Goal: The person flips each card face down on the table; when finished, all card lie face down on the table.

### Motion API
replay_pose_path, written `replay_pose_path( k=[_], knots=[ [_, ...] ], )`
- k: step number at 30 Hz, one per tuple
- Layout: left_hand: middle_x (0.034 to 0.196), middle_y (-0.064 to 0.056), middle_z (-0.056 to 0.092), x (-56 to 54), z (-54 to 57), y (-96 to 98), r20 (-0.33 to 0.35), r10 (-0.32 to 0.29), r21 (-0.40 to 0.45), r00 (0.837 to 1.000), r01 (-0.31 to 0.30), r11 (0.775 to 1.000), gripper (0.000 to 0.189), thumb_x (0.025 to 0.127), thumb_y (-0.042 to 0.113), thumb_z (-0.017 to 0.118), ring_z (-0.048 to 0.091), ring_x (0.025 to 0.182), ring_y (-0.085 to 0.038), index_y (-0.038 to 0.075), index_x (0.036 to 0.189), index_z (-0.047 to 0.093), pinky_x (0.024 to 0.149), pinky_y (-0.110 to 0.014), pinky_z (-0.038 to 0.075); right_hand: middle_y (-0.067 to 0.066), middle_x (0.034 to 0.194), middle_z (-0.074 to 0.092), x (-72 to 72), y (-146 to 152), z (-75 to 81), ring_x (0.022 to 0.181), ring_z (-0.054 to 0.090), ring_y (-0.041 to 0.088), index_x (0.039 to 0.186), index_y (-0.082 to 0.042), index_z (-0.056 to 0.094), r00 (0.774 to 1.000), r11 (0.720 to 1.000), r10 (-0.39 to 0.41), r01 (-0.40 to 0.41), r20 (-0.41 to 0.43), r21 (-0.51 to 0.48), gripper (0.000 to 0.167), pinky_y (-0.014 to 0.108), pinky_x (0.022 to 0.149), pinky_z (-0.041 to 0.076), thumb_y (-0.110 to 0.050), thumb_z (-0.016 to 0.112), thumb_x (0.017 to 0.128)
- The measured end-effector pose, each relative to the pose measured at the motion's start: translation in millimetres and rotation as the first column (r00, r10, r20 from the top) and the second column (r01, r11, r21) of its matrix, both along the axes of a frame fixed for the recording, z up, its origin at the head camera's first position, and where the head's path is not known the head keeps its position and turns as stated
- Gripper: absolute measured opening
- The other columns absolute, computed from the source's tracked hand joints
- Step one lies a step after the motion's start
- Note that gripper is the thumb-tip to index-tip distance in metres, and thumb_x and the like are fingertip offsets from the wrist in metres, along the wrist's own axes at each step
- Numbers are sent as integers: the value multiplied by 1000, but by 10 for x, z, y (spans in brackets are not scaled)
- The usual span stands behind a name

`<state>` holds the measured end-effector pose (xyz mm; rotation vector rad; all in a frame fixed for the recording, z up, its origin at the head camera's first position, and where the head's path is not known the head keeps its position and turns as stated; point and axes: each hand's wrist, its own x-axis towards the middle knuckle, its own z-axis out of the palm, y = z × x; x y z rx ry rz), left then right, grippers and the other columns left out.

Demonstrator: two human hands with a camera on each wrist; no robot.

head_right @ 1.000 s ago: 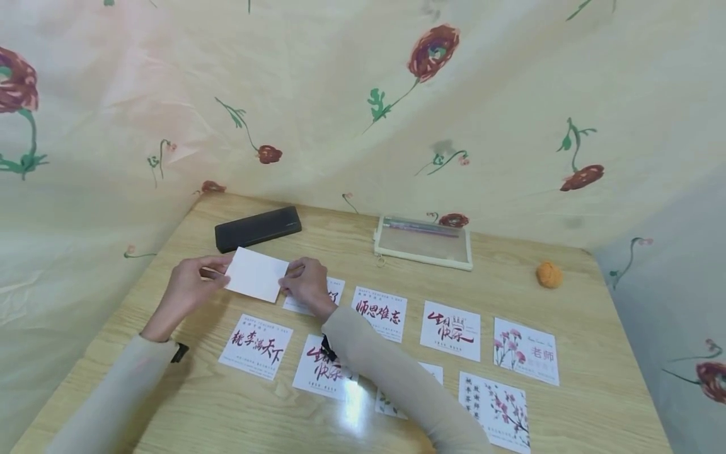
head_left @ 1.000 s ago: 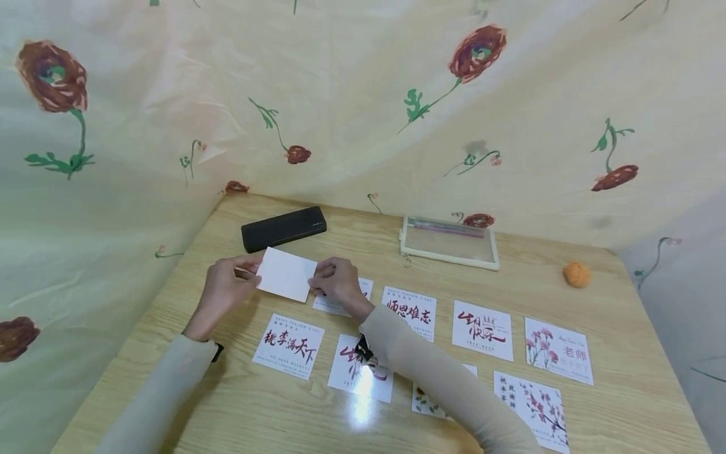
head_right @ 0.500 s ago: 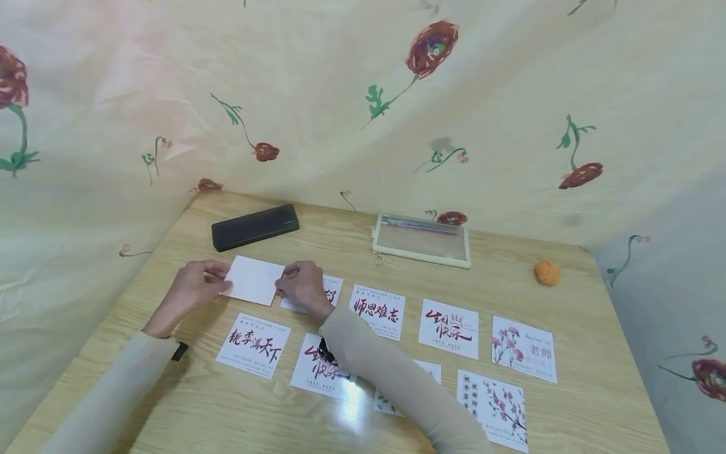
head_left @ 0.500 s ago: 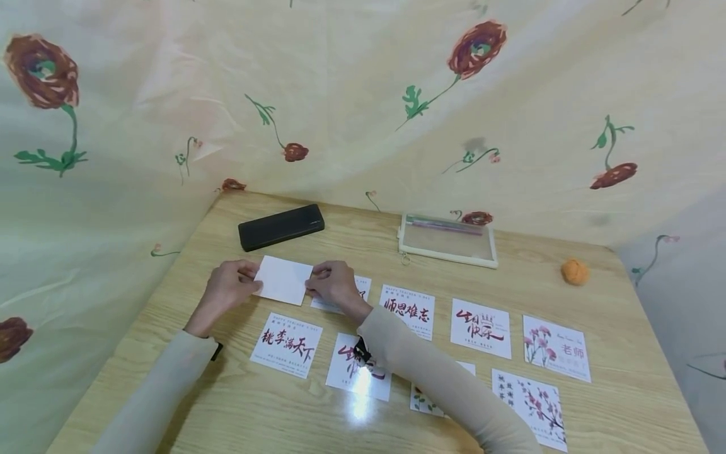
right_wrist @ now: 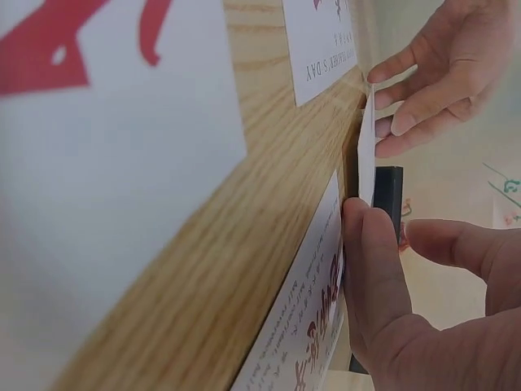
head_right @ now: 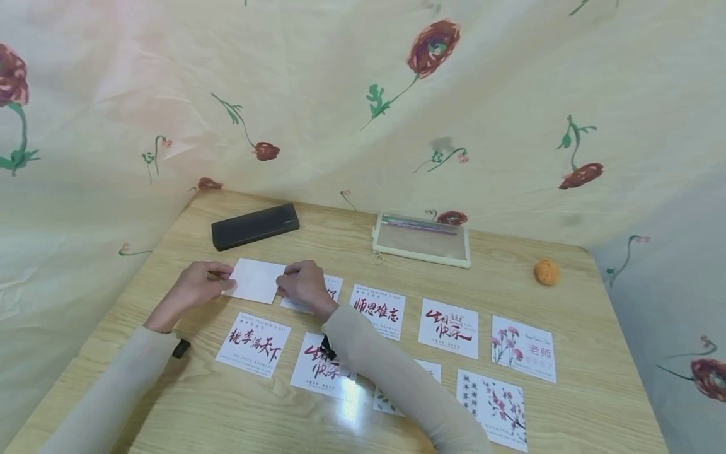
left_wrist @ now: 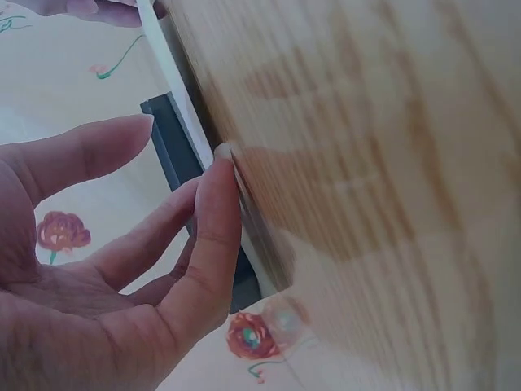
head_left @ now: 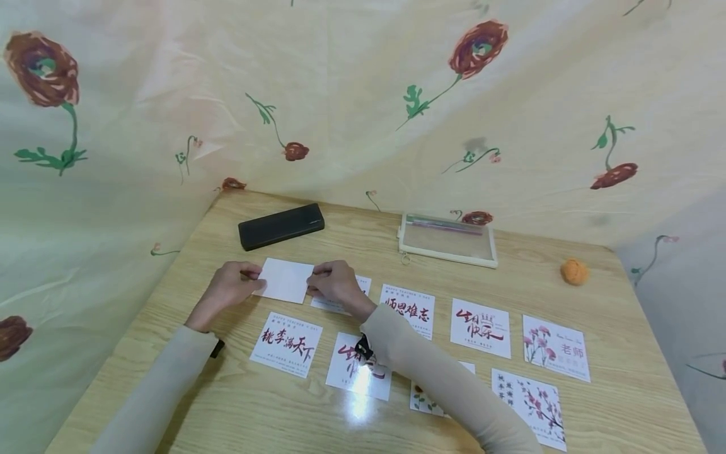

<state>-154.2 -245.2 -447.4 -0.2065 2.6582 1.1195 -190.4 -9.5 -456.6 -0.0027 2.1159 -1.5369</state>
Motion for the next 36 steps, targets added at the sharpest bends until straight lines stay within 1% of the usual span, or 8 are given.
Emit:
replay_pose_path(
  k=[6,12,14,16,21,25,32,36],
  knots=[
    [129,-27,63,-2,-1,38,0,6,-38,1000,-6,999,46,101,17,65,63,109,-36,-9,139,59,78,-30,53,10,100,79,-6,8,-11,84,78,18,132,-2,67,1000,999,-17,16,14,30,34,26,74,63,-17,67,101],
    [137,-28,62,-7,18,70,-81,-2,-50,997,-2,999,49,102,23,64,62,125,-45,-4,142,57,92,-46,59,9,99,78,21,58,25,85,78,18,129,-5,69,1000,999,-11,12,-25,38,30,26,75,63,-18,66,101],
    [138,-29,62,-8,27,95,-105,-2,-37,994,-2,999,52,103,24,64,62,127,-46,-4,146,54,97,-51,58,11,101,77,34,92,45,87,78,19,129,-5,69,999,1000,-5,6,-37,14,30,27,77,63,-17,65,102],
    [139,-29,61,-1,39,137,-117,-3,-18,993,0,1000,55,104,25,63,62,126,-45,-4,149,51,99,-52,57,12,105,76,48,133,67,90,78,20,130,-3,68,999,1000,2,-3,-45,-11,31,27,78,64,-16,64,102],
    [139,-26,61,21,57,300,-108,-12,32,994,15,999,54,105,28,62,62,127,-43,-1,149,53,100,-51,56,15,114,72,93,269,111,94,78,21,134,-2,65,999,999,0,-2,-40,-49,34,28,83,64,-13,64,103],
    [143,-25,60,41,62,465,-108,-51,61,993,58,996,53,106,30,60,60,130,-43,0,150,52,105,-53,54,14,113,73,139,395,152,96,77,21,135,-3,64,998,1000,-1,0,-64,-21,35,29,86,64,-15,63,103],
    [146,-23,58,53,69,746,-112,-107,106,988,119,987,51,106,27,60,63,129,-41,0,149,52,106,-52,54,14,119,71,228,598,230,104,77,28,139,-3,62,995,1000,-12,12,-103,4,39,36,94,62,-17,64,102],
    [149,-23,57,84,72,896,-93,-137,99,986,146,984,53,106,26,61,61,132,-41,0,150,51,108,-52,54,14,124,70,283,739,233,107,76,29,141,-3,60,993,999,-11,16,-120,35,42,38,95,61,-18,64,102]
  ],
)
